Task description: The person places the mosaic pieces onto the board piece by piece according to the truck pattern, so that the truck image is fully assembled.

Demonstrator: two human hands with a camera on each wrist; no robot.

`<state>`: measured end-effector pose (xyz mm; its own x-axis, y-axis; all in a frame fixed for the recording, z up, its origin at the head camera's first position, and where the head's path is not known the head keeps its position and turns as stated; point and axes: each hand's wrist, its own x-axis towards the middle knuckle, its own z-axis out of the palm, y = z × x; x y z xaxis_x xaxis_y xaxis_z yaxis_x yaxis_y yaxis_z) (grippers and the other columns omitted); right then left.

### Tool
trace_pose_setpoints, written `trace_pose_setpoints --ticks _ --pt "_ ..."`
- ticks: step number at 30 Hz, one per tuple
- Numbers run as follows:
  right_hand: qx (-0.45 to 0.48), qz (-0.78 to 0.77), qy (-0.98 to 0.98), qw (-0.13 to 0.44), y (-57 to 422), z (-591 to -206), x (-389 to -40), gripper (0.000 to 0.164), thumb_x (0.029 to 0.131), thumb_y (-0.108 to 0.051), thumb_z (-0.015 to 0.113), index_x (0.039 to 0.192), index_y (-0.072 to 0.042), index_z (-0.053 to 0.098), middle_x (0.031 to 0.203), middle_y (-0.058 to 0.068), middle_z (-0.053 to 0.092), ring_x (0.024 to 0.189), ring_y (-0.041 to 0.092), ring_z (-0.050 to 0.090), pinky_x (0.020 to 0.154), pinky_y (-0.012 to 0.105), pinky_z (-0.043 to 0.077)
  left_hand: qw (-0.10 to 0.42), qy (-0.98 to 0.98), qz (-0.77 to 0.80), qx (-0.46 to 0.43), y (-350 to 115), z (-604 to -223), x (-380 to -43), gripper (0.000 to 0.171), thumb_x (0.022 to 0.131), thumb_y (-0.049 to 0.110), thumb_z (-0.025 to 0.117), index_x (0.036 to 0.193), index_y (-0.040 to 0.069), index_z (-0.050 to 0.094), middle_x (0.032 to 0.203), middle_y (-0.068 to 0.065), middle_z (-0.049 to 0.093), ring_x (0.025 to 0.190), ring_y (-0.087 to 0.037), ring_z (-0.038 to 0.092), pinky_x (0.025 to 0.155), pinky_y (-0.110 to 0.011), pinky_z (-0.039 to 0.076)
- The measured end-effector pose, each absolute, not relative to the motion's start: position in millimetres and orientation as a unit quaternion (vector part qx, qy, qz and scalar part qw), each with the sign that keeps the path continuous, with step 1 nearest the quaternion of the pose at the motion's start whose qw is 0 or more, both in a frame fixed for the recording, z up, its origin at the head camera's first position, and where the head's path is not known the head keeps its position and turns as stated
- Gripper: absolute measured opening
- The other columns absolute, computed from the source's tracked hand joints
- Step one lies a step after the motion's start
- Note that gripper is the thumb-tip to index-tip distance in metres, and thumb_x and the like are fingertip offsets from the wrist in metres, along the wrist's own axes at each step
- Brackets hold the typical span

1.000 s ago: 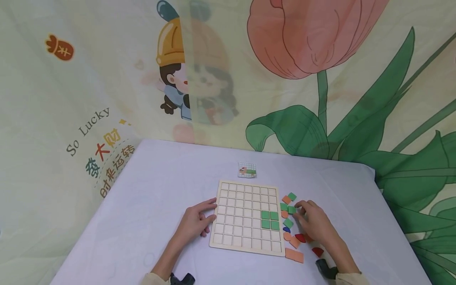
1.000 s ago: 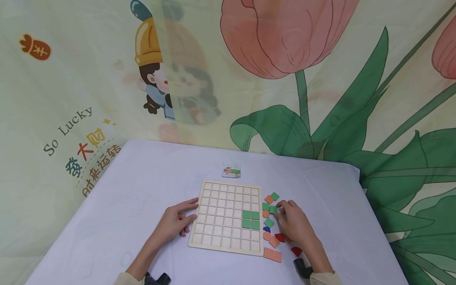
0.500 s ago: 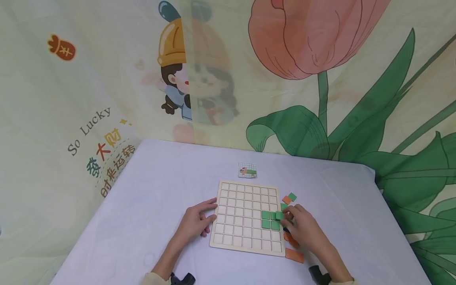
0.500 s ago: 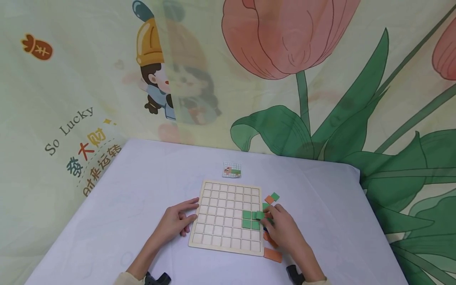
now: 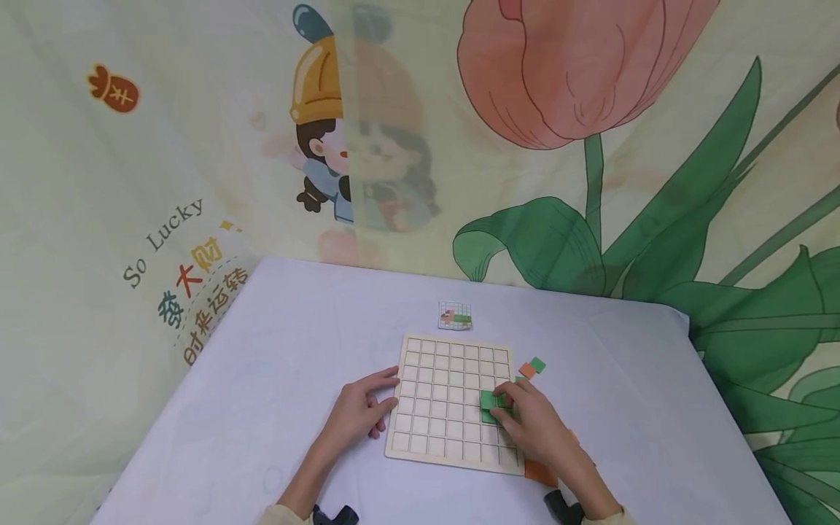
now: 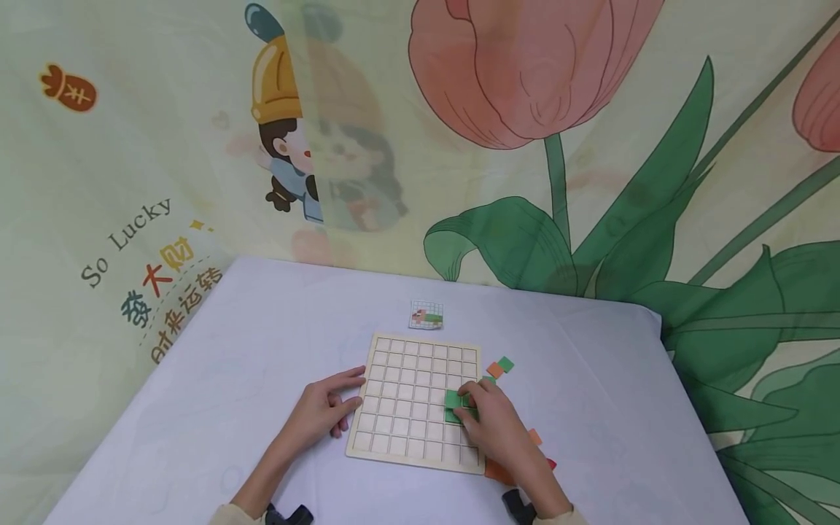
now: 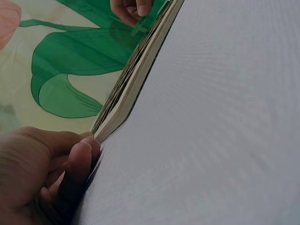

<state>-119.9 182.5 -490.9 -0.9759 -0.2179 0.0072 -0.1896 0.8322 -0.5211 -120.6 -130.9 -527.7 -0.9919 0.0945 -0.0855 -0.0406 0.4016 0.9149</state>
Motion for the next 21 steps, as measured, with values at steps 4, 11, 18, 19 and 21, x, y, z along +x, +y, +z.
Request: trace_pose_setpoints --ticks 4,11,18,19,21 --pt "-0.119 -0.271 0.955 0.027 176 -493 -124 0.020 0.092 -0.016 0.083 0.110 -0.015 0.073 0.090 -0.005 0.055 0.081 0.011 0.048 0.069 0.022 0.044 0.059 0.837 0.544 0.017 -132 -527 -121 0.045 0.095 0.005 0.075 0.140 0.006 0.069 0.154 -0.003 0.063 0.045 -0.013 0.058 0.040 -0.026 0.052" --pt "-0.109 -0.267 0.957 0.039 166 -494 -130 0.020 0.093 -0.018 0.082 0.110 -0.016 0.073 0.087 -0.005 0.055 0.079 0.011 0.047 0.067 0.022 0.043 0.058 0.837 0.543 0.022 -132 -526 -123 0.046 0.095 0.006 0.075 0.141 0.007 0.068 0.152 -0.003 0.064 0.045 -0.012 0.058 0.040 -0.026 0.052" --pt "-0.099 -0.267 0.957 0.057 161 -496 -132 0.020 0.094 -0.020 0.082 0.112 -0.017 0.073 0.089 -0.005 0.055 0.079 0.011 0.048 0.066 0.022 0.043 0.065 0.834 0.547 0.029 -132 -526 -121 0.044 0.095 0.004 0.075 0.139 0.004 0.069 0.154 -0.005 0.062 0.045 -0.012 0.058 0.041 -0.027 0.053" --pt "-0.100 -0.267 0.957 0.055 160 -497 -132 0.020 0.094 -0.019 0.082 0.112 -0.017 0.073 0.089 -0.005 0.056 0.079 0.011 0.048 0.066 0.022 0.043 0.063 0.834 0.547 0.030 -132 -526 -120 0.044 0.095 0.004 0.075 0.139 0.004 0.069 0.154 -0.005 0.062 0.045 -0.012 0.058 0.041 -0.028 0.053" --pt "-0.103 -0.264 0.958 0.051 160 -497 -133 0.020 0.093 -0.019 0.082 0.111 -0.016 0.073 0.089 -0.004 0.056 0.079 0.011 0.048 0.065 0.022 0.043 0.063 0.834 0.547 0.031 -131 -527 -121 0.044 0.095 0.004 0.075 0.139 0.004 0.068 0.155 -0.005 0.062 0.045 -0.012 0.058 0.041 -0.027 0.053"
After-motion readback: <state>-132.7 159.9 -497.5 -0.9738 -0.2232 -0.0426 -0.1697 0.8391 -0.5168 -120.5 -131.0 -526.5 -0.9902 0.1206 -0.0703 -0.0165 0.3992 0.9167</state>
